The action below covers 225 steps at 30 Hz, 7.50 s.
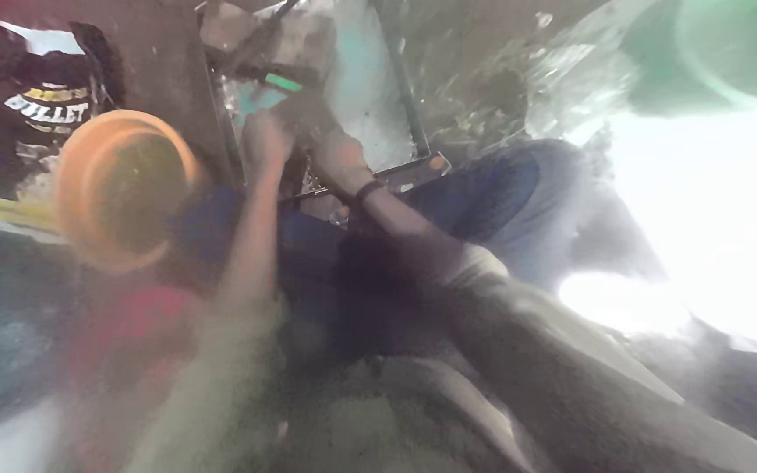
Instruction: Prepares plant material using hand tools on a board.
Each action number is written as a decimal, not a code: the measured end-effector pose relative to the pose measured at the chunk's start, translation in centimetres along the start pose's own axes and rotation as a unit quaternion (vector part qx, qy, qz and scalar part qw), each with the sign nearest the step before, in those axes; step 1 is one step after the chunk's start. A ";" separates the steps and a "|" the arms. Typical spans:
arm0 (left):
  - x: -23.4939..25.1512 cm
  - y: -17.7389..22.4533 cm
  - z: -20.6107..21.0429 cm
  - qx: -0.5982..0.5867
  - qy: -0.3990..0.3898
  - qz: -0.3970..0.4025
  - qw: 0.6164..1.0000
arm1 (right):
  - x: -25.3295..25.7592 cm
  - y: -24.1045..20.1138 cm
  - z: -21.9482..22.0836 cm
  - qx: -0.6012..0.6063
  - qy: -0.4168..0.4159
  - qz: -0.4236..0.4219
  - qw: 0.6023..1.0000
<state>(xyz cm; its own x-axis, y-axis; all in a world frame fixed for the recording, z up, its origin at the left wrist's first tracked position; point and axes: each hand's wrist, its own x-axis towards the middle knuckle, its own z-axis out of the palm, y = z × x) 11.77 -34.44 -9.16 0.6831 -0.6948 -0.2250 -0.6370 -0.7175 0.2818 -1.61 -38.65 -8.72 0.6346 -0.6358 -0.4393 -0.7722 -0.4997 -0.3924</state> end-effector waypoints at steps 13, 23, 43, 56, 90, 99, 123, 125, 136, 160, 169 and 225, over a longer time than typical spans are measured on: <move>0.1 2.1 0.6 0.079 0.006 -0.026 0.997 | 2.6 -1.1 2.1 -0.004 0.035 -0.017 0.999; -0.3 1.9 0.3 0.047 0.011 -0.038 0.998 | -4.5 1.4 2.2 -0.026 -0.038 0.063 0.997; 0.0 1.2 1.1 0.090 0.027 -0.046 0.995 | 2.9 -2.0 1.2 -0.003 0.003 -0.025 1.000; -0.3 1.2 0.8 0.041 0.023 -0.031 0.998 | -4.0 1.0 1.6 -0.017 -0.045 0.026 0.998; 0.0 0.5 0.3 0.035 0.013 -0.001 0.999 | 1.3 1.0 -0.7 0.045 0.002 0.023 0.999; 0.2 0.5 0.6 0.031 0.014 -0.032 0.999 | 1.0 0.0 0.5 0.040 -0.014 0.012 0.999; -0.1 1.8 0.7 0.087 0.027 -0.083 0.992 | 1.1 -2.3 2.1 0.048 -0.002 0.005 0.999; -0.2 2.1 0.3 0.078 0.026 -0.086 0.993 | 0.3 -1.7 2.7 0.036 -0.004 0.013 0.999; -0.2 0.8 0.5 0.032 0.020 -0.056 0.998 | -0.8 -0.7 2.0 0.042 -0.019 0.020 0.999; -0.3 2.0 0.1 0.086 -0.001 -0.089 0.992 | 1.9 -2.2 1.9 0.106 -0.016 0.002 0.994; -0.2 1.8 0.4 0.072 0.017 -0.109 0.991 | 1.0 -2.0 2.3 0.083 -0.029 0.003 0.996; -9.3 7.3 4.0 0.017 -0.097 0.089 0.991 | -3.3 7.8 -2.4 0.262 0.097 -0.026 0.960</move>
<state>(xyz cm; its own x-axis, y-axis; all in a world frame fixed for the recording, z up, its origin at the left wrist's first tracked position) -0.70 -33.39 -8.76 0.4792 -0.8043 -0.3513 -0.7548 -0.5819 0.3028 -9.74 -41.87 -8.37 0.6152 -0.7409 -0.2694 -0.5864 -0.2016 -0.7845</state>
